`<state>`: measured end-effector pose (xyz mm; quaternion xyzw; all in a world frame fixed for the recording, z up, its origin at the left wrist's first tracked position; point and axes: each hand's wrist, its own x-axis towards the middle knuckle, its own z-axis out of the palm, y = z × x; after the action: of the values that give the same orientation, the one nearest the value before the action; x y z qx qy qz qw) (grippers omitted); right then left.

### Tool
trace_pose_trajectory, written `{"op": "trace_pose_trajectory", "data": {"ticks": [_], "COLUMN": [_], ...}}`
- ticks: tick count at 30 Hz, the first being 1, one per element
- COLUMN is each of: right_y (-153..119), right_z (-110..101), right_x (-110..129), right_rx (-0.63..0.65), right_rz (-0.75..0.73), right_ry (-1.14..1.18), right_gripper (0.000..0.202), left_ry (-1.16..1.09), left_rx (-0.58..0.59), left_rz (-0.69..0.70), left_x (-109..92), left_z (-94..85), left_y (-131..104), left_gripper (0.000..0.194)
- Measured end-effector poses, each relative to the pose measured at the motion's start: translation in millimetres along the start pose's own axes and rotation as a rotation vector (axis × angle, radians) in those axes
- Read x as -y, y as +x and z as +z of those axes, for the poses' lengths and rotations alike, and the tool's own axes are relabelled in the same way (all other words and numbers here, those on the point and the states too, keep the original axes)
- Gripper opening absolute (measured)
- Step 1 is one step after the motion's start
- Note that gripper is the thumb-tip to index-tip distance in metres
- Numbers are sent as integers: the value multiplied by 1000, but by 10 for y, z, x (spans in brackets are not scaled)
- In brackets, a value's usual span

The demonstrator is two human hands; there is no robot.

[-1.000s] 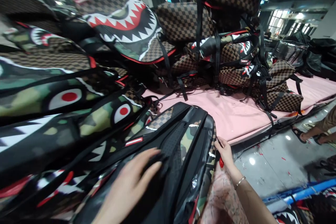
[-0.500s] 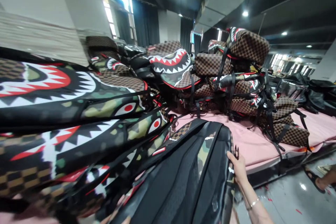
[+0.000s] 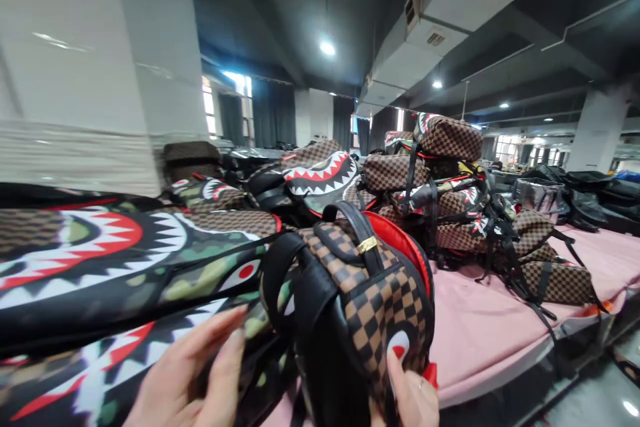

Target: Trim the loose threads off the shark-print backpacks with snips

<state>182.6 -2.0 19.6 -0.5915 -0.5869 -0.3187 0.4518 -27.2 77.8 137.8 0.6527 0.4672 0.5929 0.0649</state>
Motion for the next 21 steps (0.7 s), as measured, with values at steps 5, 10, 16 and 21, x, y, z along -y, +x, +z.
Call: {"op": "trace_pose_trajectory", "data": {"ticks": [5,10,16,21], "right_y": [-250,-170,65,650], "right_z": [26,-189,-536,-998], "right_x": [241,306,203,176], "right_rx": [85,63,173,247], "right_rz": [-25,4,124,334], "right_ry": [61,273,638,872], "right_gripper": [55,64,57,37], "left_ry": [-117,-9,56,23], "left_rx": [263,450,374,362], "left_rz": [329,428,534,534], "left_x": [-746,-897,-1063,-1227], "left_z": [-337,-412,-261,-41], "left_y": [234,271,272,293], "left_gripper": [29,42,16,18]}}
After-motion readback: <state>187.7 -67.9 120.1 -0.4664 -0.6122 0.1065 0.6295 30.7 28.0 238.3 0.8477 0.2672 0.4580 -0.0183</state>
